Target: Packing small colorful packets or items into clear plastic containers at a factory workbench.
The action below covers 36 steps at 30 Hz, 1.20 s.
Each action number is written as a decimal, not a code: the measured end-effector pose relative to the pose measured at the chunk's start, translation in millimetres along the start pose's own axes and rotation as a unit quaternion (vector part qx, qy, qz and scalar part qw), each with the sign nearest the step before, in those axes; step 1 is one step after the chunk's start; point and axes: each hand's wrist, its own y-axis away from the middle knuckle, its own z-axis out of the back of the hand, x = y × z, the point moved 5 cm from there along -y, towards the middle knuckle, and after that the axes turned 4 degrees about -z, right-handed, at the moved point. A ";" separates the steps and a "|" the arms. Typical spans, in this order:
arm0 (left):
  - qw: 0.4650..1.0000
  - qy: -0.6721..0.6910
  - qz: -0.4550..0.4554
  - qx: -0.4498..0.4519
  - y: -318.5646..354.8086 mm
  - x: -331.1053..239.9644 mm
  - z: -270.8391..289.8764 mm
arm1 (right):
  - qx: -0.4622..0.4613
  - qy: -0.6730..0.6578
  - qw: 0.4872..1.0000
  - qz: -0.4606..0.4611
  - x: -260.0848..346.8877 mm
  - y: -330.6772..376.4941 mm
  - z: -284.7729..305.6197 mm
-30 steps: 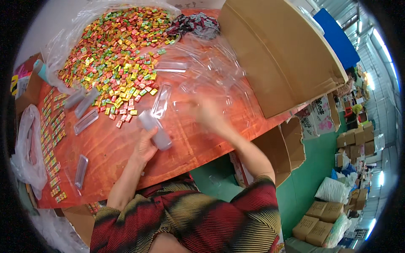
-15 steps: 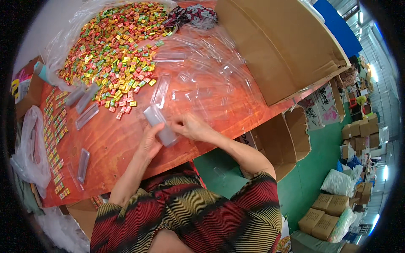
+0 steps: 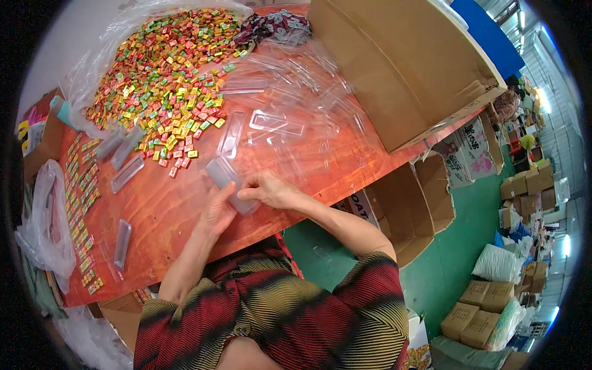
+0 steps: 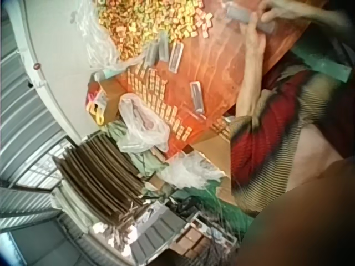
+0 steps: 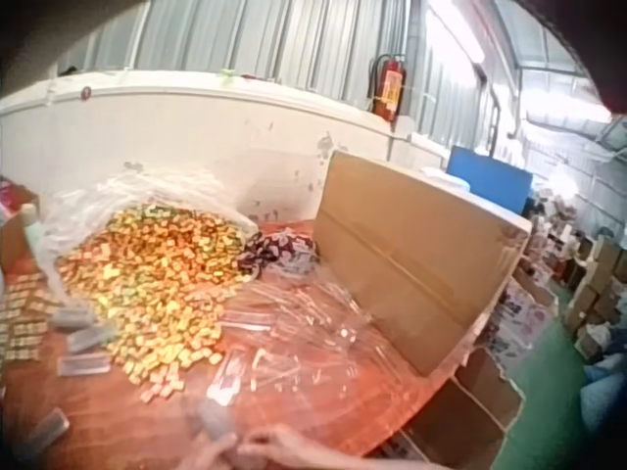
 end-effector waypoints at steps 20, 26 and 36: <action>0.999 -0.014 0.035 -0.009 -11.7 -4.1 -10.1 | -0.322 0.318 0.874 0.177 14.5 16.9 71.7; 0.995 0.066 0.080 0.002 -13.4 14.5 -1.9 | -0.585 0.443 0.652 0.190 46.6 34.6 146.5; 1.000 -0.006 0.001 0.011 -14.6 0.9 -4.2 | 0.005 -0.023 0.999 0.033 -6.0 -13.2 15.3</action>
